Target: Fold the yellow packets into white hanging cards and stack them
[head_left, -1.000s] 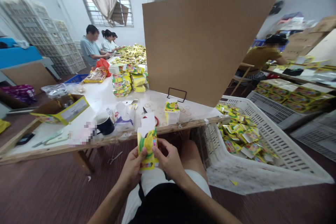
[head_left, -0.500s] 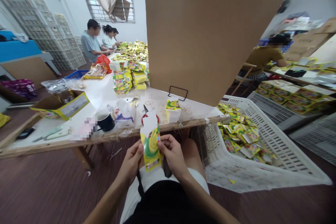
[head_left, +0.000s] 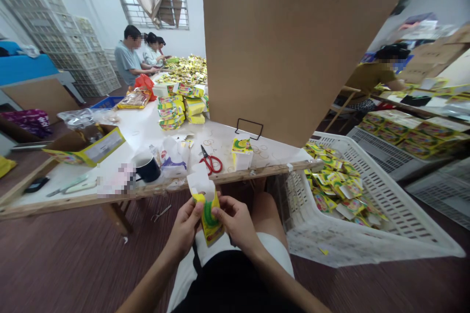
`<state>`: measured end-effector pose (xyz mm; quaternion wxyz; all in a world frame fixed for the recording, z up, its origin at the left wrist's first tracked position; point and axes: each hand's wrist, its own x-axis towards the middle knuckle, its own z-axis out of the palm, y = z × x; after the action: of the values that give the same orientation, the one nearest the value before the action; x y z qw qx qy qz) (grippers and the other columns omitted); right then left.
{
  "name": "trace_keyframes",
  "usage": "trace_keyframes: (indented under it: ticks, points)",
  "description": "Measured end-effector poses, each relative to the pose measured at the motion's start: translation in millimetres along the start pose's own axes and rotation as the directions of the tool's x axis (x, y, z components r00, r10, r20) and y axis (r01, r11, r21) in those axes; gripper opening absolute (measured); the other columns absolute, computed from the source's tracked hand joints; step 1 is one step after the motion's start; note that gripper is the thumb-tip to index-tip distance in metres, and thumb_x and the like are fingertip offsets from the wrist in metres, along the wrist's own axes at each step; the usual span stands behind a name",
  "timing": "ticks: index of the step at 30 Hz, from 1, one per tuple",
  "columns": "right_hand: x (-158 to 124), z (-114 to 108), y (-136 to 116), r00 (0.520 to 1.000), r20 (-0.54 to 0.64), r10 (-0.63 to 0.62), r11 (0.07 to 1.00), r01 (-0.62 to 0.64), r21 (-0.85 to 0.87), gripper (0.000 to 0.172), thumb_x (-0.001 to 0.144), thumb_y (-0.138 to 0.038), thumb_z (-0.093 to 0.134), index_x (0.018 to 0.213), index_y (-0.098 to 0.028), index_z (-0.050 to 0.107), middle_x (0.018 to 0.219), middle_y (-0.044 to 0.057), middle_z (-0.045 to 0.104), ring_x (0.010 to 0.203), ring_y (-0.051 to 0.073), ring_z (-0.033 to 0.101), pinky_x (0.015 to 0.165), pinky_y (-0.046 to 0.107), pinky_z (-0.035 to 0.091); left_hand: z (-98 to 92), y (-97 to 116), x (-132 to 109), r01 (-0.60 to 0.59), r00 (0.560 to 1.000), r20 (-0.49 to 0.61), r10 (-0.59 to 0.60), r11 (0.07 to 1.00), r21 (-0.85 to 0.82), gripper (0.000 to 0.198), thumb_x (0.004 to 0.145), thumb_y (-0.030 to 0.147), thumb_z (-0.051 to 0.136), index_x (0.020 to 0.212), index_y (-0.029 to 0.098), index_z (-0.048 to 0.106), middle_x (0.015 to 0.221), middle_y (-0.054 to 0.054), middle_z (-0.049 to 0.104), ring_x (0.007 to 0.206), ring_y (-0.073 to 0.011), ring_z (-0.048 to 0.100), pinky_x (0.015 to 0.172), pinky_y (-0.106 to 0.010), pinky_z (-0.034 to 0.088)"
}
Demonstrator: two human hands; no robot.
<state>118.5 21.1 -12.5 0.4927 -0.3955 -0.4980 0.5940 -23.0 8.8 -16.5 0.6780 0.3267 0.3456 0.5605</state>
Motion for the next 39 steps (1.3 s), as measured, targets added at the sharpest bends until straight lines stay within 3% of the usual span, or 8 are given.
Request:
trace_keyframes:
  ticks: [5,8,12,20,24,27,34,39]
  points:
    - [-0.1,1.7,1.4,0.995,-0.098,-0.005,0.997,-0.003,-0.083,0.028,0.073,-0.038,0.068,0.073,-0.011,0.064,0.066,0.003,0.063,0.057,0.012,0.051,0.057,0.024,0.044,-0.9,-7.5,1.2,-0.044,0.999,-0.017,0.047,0.988,0.145,0.040,0.081,0.036,0.062,0.115,0.015,0.059,0.097,-0.009,0.071,0.075,-0.0184,0.066,0.061,-0.024,0.052]
    - [-0.6,2.2,1.8,0.991,-0.129,-0.036,0.993,0.021,-0.119,0.026,0.075,-0.037,0.066,0.074,-0.011,0.063,0.066,0.003,0.062,0.057,0.012,0.050,0.056,0.024,0.043,1.3,-6.0,1.3,-0.059,0.996,-0.051,0.073,0.973,0.224,0.043,0.081,0.038,0.063,0.117,0.016,0.059,0.092,-0.007,0.071,0.065,-0.0150,0.064,0.059,-0.023,0.050]
    - [-1.6,2.4,1.4,0.987,-0.139,-0.080,0.988,0.060,-0.142,0.023,0.077,-0.036,0.064,0.077,-0.013,0.063,0.068,0.003,0.062,0.060,0.012,0.052,0.057,0.023,0.043,3.1,-2.7,0.8,-0.112,0.992,-0.032,0.125,0.954,0.277,0.041,0.078,0.030,0.067,0.115,0.017,0.060,0.102,-0.007,0.069,0.070,-0.0143,0.064,0.069,-0.025,0.051]
    - [-4.8,7.4,-0.4,0.985,-0.110,-0.131,0.970,0.104,-0.218,0.021,0.080,-0.033,0.061,0.077,-0.013,0.063,0.069,0.003,0.062,0.062,0.013,0.054,0.058,0.023,0.044,-5.3,-10.3,5.5,-0.124,0.987,-0.067,0.144,0.962,0.242,0.032,0.076,0.026,0.068,0.105,0.013,0.060,0.093,-0.008,0.071,0.083,-0.0223,0.067,0.073,-0.031,0.053]
    - [-2.9,5.0,1.5,0.979,-0.147,-0.138,0.972,0.105,-0.208,0.020,0.081,-0.033,0.060,0.078,-0.014,0.061,0.071,0.003,0.063,0.064,0.014,0.055,0.060,0.024,0.045,-4.1,-8.0,6.6,-0.113,0.992,-0.023,0.125,0.952,0.283,0.043,0.077,0.025,0.067,0.114,0.016,0.049,0.100,-0.010,0.070,0.090,-0.0235,0.067,0.076,-0.033,0.053]
    - [0.0,-1.2,1.5,0.967,-0.164,-0.193,0.962,0.154,-0.224,0.017,0.081,-0.029,0.061,0.090,-0.015,0.058,0.081,0.004,0.065,0.071,0.015,0.059,0.065,0.025,0.047,0.2,-4.1,3.7,-0.094,0.996,0.021,0.092,0.953,0.288,0.056,0.076,0.024,0.069,0.120,0.019,0.036,0.099,-0.011,0.070,0.088,-0.0242,0.068,0.074,-0.035,0.054]
    - [4.1,-18.8,-10.2,0.953,-0.009,-0.302,0.942,0.297,-0.156,0.040,0.084,-0.021,0.056,0.123,-0.020,0.047,0.104,0.007,0.061,0.091,0.017,0.059,0.081,0.029,0.048,11.6,9.2,-5.9,-0.128,0.989,0.104,0.103,0.952,0.277,0.069,0.082,0.022,0.064,0.132,0.028,0.017,0.107,-0.010,0.067,0.095,-0.0243,0.066,0.077,-0.036,0.053]
    - [5.0,-30.5,-17.1,0.963,0.143,-0.229,0.950,0.253,-0.184,0.044,0.083,-0.018,0.058,0.125,-0.023,0.047,0.090,0.003,0.062,0.080,0.015,0.059,0.074,0.027,0.047,10.4,17.1,-7.7,-0.102,0.971,0.238,0.036,0.957,0.272,0.069,0.083,0.021,0.061,0.135,0.027,0.017,0.112,-0.011,0.064,0.105,-0.0256,0.061,0.083,-0.035,0.050]
